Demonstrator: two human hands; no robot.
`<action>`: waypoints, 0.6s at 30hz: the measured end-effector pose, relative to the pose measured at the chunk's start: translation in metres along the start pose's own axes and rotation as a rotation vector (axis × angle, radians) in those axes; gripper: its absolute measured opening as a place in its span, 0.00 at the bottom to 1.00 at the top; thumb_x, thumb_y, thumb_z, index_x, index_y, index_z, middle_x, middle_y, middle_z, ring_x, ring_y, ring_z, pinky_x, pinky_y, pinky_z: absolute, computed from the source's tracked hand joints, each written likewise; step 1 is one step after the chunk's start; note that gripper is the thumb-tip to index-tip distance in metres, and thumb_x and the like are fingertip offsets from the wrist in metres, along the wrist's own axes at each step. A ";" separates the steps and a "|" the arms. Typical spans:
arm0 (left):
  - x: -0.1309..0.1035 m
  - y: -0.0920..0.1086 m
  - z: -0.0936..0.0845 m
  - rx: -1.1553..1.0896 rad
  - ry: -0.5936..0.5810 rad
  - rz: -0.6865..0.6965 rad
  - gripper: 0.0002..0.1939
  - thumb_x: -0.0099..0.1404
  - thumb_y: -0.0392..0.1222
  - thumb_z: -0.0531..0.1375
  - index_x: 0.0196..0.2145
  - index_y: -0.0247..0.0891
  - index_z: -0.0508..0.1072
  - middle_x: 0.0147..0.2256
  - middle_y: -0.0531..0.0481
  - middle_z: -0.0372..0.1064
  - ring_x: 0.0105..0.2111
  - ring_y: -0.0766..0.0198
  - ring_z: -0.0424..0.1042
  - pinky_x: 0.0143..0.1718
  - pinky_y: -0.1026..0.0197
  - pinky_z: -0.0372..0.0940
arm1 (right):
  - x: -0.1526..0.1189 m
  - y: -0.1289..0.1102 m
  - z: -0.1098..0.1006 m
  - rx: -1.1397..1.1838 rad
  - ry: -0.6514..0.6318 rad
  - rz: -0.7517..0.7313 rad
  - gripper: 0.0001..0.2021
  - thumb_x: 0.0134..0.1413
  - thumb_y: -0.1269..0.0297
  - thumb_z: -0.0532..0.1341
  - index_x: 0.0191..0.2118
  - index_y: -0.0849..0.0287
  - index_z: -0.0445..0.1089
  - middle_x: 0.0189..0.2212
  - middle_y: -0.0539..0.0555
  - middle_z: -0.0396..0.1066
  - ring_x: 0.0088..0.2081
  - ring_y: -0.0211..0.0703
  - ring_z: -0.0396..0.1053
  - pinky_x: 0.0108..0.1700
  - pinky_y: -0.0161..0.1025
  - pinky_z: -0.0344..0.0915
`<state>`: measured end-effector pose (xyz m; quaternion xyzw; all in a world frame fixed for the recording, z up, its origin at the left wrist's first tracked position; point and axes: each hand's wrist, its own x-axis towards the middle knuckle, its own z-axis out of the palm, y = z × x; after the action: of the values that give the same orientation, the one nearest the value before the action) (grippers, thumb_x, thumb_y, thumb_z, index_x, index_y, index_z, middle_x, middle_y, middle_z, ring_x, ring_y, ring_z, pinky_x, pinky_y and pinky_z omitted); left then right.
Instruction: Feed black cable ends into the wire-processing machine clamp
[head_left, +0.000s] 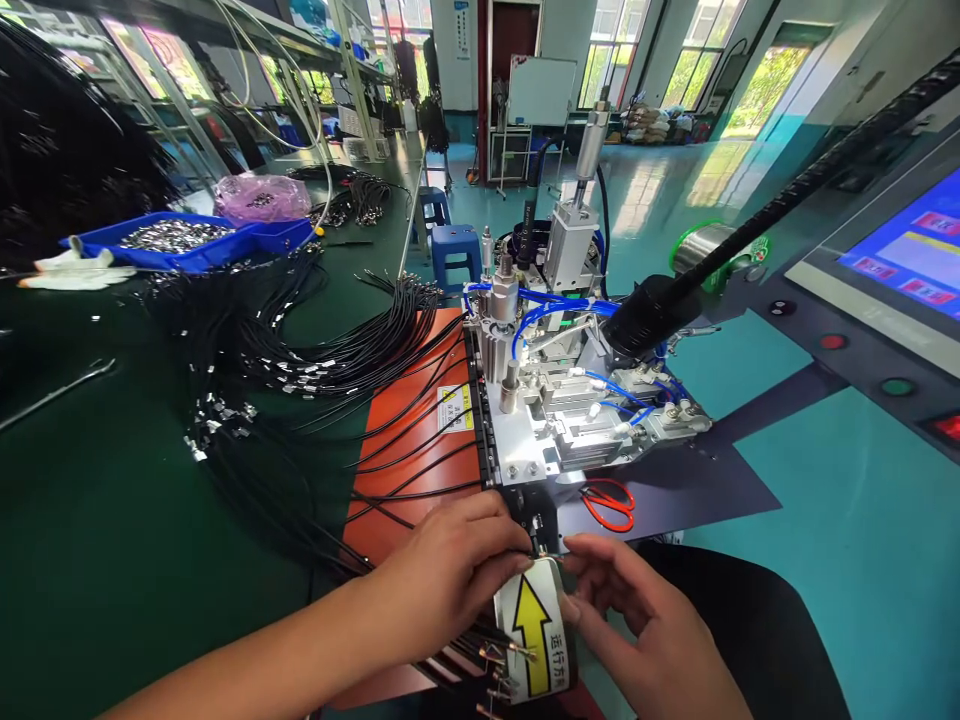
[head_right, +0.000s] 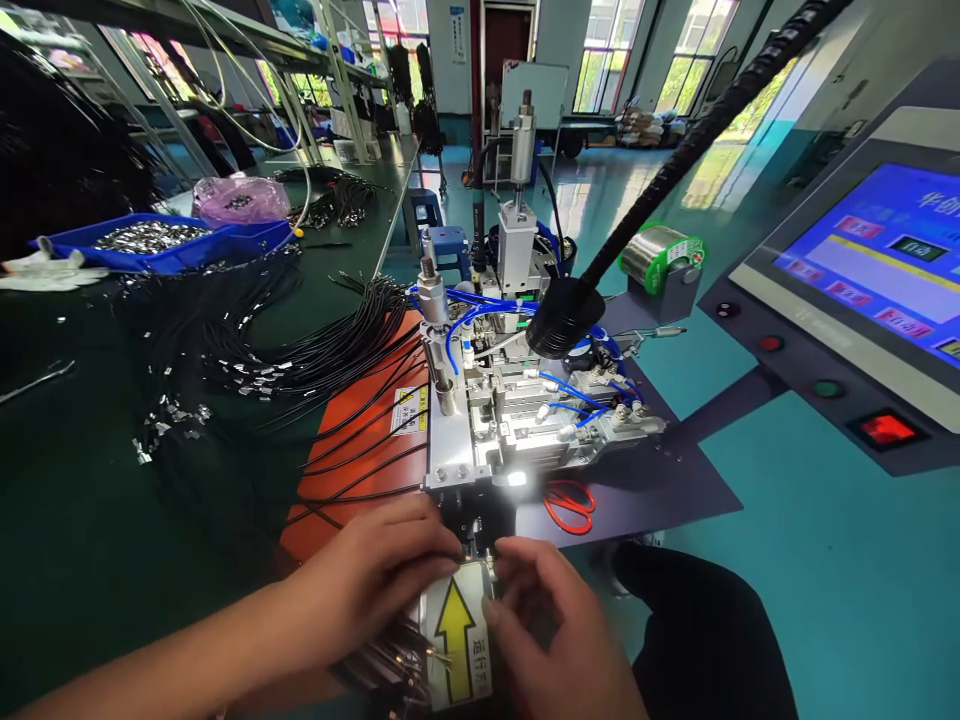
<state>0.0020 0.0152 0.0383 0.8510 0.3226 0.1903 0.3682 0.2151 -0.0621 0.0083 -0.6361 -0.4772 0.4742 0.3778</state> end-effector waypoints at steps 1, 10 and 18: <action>-0.001 -0.003 0.004 0.019 0.037 -0.005 0.07 0.74 0.37 0.55 0.43 0.39 0.73 0.38 0.50 0.67 0.38 0.64 0.68 0.38 0.64 0.62 | 0.001 0.002 -0.001 -0.024 0.013 -0.020 0.16 0.53 0.57 0.66 0.48 0.54 0.74 0.37 0.52 0.77 0.35 0.42 0.75 0.40 0.37 0.73; 0.000 -0.010 0.019 0.175 0.130 -0.006 0.11 0.74 0.39 0.52 0.34 0.37 0.68 0.31 0.49 0.66 0.31 0.63 0.66 0.31 0.63 0.59 | 0.007 0.008 -0.002 -0.222 0.085 -0.289 0.12 0.61 0.58 0.63 0.49 0.54 0.74 0.37 0.52 0.75 0.33 0.40 0.74 0.37 0.34 0.74; 0.001 -0.011 0.020 0.216 0.113 0.000 0.10 0.74 0.38 0.52 0.33 0.38 0.67 0.30 0.51 0.66 0.29 0.64 0.66 0.30 0.62 0.56 | 0.010 0.006 0.000 -0.368 0.073 -0.448 0.12 0.64 0.62 0.60 0.52 0.52 0.71 0.43 0.54 0.75 0.39 0.43 0.76 0.39 0.33 0.75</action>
<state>0.0094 0.0114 0.0172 0.8736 0.3613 0.2023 0.2556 0.2174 -0.0535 0.0002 -0.5893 -0.6699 0.2613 0.3684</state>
